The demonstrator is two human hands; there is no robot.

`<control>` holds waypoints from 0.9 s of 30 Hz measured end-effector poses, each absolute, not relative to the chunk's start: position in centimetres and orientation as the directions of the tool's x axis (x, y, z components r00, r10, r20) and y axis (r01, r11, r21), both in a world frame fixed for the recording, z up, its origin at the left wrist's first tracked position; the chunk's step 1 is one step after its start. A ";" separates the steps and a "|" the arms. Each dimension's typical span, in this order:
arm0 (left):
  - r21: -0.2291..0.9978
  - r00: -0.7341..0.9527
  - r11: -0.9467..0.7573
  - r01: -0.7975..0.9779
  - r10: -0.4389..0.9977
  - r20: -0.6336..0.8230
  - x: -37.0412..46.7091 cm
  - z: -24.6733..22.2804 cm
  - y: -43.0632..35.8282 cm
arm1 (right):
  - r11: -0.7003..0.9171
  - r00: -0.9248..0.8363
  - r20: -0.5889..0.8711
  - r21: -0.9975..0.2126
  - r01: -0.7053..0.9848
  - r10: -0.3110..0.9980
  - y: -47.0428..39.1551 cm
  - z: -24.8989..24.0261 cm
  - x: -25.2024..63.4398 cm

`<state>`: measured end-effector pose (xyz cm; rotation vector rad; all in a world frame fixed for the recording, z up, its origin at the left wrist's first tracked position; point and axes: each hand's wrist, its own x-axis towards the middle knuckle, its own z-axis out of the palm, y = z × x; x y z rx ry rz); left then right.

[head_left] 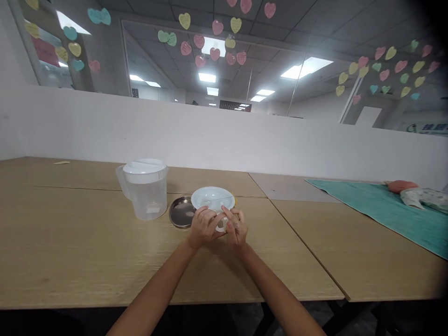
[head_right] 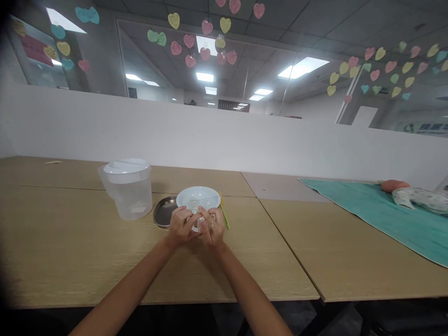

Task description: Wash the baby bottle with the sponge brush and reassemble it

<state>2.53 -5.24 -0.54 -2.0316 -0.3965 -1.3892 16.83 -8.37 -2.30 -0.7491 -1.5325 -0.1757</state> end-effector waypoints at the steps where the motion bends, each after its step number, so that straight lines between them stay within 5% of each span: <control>1: -0.344 0.399 -0.757 0.555 -0.120 0.909 2.6 -0.6 -5.4 | 0.783 0.092 0.945 -0.314 0.537 0.315 -8.4 -2.6 16.7; 4: -0.377 0.399 -0.739 0.559 -0.159 0.903 2.7 -0.6 -5.6 | 0.809 0.194 0.941 -0.337 0.481 0.276 -8.4 -2.7 16.4; 6: -0.353 0.359 -0.691 0.631 -0.144 0.922 2.4 -0.4 -5.4 | 0.783 0.382 0.872 -0.459 0.420 0.307 -8.3 -2.1 16.7; 9: -0.124 0.174 -0.598 0.792 0.027 0.984 1.3 0.0 -4.4 | 0.674 0.684 0.638 -0.681 0.287 0.354 -7.9 -0.5 17.9; 11: 0.078 0.039 -0.513 0.855 0.212 0.976 0.5 0.2 -3.6 | 0.590 0.712 0.572 -0.760 0.273 0.407 -7.3 0.4 19.1; 13: 0.186 -0.003 -0.475 0.860 0.360 0.933 0.0 0.2 -2.9 | 0.509 0.685 0.578 -0.791 0.338 0.443 -6.4 0.5 20.2; 18: 0.226 0.137 -0.525 0.821 0.565 0.814 -0.2 -0.7 -1.7 | 0.356 0.525 0.614 -0.781 0.513 0.589 -3.6 -1.6 21.5; 23: 0.288 0.147 -0.490 0.823 0.673 0.724 0.0 -1.7 -1.1 | 0.432 0.201 0.670 -0.649 0.626 0.715 -1.8 -3.4 21.9; 27: 0.307 0.156 -0.479 0.822 0.710 0.687 0.1 -1.9 -1.0 | 0.430 0.104 0.677 -0.570 0.700 0.728 -1.1 -4.0 22.0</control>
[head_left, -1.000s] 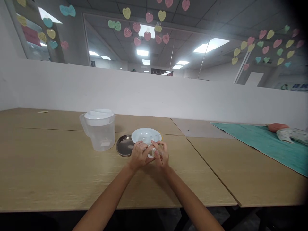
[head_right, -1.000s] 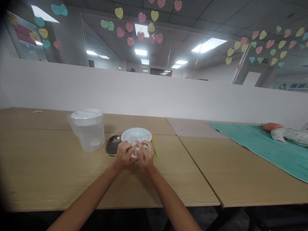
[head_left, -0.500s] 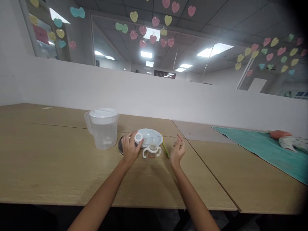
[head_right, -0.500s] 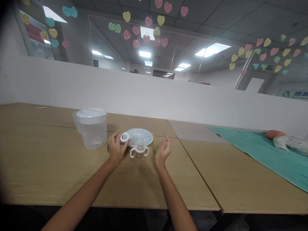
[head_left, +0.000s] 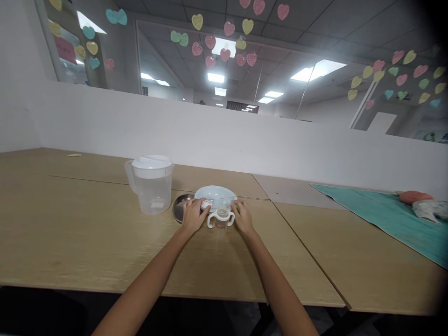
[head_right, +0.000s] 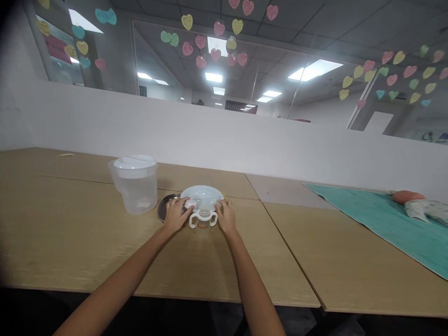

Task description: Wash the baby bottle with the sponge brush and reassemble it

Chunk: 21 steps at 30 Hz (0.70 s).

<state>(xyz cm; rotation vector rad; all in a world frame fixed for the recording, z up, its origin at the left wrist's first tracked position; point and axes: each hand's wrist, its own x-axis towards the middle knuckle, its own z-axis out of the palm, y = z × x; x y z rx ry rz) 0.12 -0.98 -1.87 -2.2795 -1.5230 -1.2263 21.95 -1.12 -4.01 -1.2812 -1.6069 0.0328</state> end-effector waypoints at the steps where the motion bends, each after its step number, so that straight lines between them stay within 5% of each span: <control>1: 0.304 0.165 -0.480 0.823 0.714 0.681 0.2 -1.9 -0.9 | 0.419 0.104 0.671 -0.568 0.708 0.734 -1.0 -4.2 21.9; 21: 0.296 0.150 -0.404 0.865 0.773 0.616 1.0 -1.6 -0.8 | 0.372 0.209 0.648 -0.638 0.674 0.732 -0.6 -4.5 22.1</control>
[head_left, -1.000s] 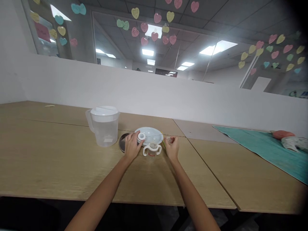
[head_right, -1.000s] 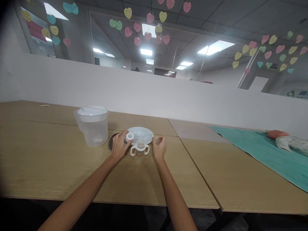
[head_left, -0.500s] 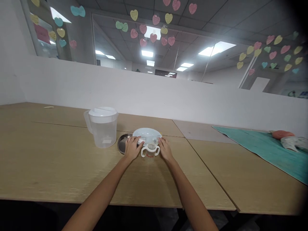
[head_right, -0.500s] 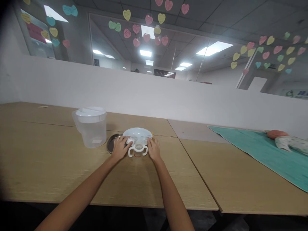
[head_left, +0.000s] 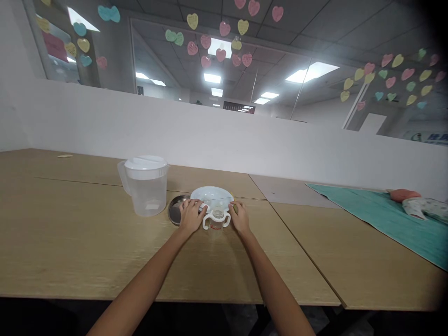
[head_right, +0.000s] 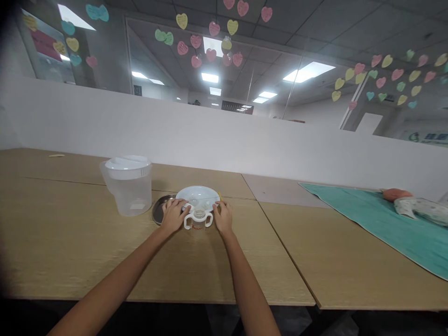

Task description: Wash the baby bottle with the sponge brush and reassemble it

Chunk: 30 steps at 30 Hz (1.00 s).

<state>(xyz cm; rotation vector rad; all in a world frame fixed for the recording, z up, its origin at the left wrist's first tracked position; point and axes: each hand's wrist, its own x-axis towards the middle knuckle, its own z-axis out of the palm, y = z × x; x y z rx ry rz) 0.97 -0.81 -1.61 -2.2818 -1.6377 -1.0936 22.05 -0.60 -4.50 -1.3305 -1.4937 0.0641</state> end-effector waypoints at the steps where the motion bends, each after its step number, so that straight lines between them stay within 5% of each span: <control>1: 0.292 0.150 -0.399 0.869 0.776 0.613 1.0 -1.7 -0.8 | 0.371 0.213 0.650 -0.637 0.675 0.729 -0.6 -4.5 22.0; 8: 0.270 0.008 -0.313 0.911 0.667 0.745 0.5 -0.8 -1.5 | 0.411 0.216 0.662 -0.653 0.636 0.718 -1.1 -4.3 22.1; 12: 0.522 -0.402 -0.180 0.834 0.449 0.798 -1.9 1.0 -1.9 | 0.518 0.164 0.685 -0.665 0.538 0.710 -2.5 -3.6 21.8; 16: 0.775 -0.718 -0.121 0.620 0.312 0.623 -5.5 1.6 -1.1 | 0.599 -0.008 0.741 -0.536 0.594 0.671 -4.2 -2.6 20.9; 22: 0.768 -0.679 -0.175 0.616 0.376 0.631 -8.8 -0.1 0.1 | 0.662 -0.264 0.775 -0.249 0.707 0.573 -5.4 -1.9 20.2; 30: 0.761 -0.663 -0.150 0.632 0.405 0.630 -9.9 -1.8 1.6 | 0.620 -0.271 0.769 -0.199 0.759 0.579 -5.4 -1.9 19.9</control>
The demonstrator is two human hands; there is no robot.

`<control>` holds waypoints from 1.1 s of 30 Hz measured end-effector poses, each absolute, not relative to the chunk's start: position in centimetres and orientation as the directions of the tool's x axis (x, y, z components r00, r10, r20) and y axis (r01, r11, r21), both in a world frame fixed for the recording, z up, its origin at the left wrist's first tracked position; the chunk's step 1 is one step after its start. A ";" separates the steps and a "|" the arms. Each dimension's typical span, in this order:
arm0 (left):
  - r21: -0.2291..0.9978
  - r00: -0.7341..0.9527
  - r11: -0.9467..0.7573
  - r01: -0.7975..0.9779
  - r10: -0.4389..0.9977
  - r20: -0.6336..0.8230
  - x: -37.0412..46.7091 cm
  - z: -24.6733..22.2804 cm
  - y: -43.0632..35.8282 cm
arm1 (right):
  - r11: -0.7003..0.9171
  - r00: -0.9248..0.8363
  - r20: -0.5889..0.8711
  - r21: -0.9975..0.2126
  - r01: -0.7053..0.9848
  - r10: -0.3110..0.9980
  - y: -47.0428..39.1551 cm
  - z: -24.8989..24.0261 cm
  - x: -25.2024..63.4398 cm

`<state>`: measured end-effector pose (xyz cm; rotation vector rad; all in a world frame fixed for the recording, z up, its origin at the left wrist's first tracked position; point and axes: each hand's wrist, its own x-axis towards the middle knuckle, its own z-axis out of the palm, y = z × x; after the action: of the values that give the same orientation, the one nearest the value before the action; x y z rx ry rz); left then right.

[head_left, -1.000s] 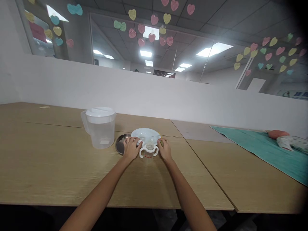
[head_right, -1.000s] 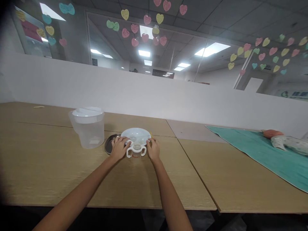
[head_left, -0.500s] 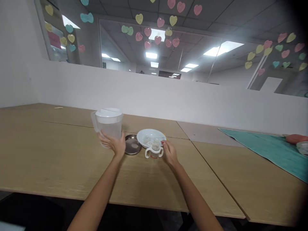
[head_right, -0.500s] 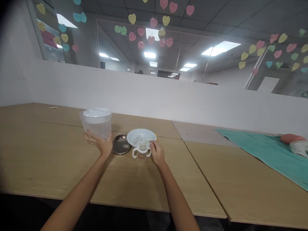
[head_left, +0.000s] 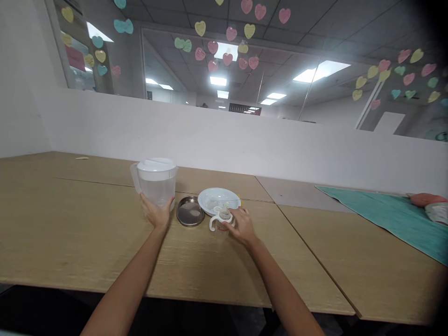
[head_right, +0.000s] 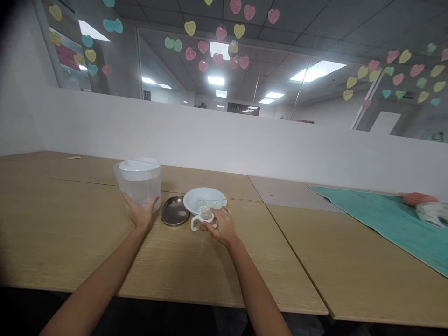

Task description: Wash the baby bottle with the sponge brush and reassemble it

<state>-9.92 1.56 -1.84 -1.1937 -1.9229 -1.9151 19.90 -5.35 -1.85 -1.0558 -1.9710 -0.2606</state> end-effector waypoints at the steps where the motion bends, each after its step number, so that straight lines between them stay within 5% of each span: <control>1: 0.758 -0.667 -0.149 0.635 0.389 0.636 -10.0 -1.9 1.6 | 0.613 -0.262 0.771 -0.201 0.764 0.580 -5.4 -1.8 19.8; 7: 0.714 -0.648 -0.122 0.690 0.335 0.684 -10.0 -1.4 1.0 | 0.605 -0.251 0.751 -0.240 0.759 0.611 -5.3 -2.0 19.6; 18: 0.360 -0.221 -0.256 0.897 0.448 0.867 -7.6 -0.3 -0.9 | 0.588 -0.238 0.732 -0.264 0.765 0.638 -5.2 -2.2 19.6; 27: 0.535 -0.431 -0.224 0.815 0.382 0.817 -6.9 0.2 -0.7 | 0.593 -0.221 0.744 -0.278 0.756 0.631 -5.1 -2.3 19.5; 33: 0.630 -0.529 -0.371 0.682 0.345 0.776 -6.1 0.0 -0.6 | 0.575 -0.209 0.721 -0.308 0.758 0.661 -5.1 -2.3 19.5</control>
<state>-6.14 -0.62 -0.01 -1.3693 -1.5949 -1.9891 19.51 -5.08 -2.31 -1.1411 -1.9336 -0.1403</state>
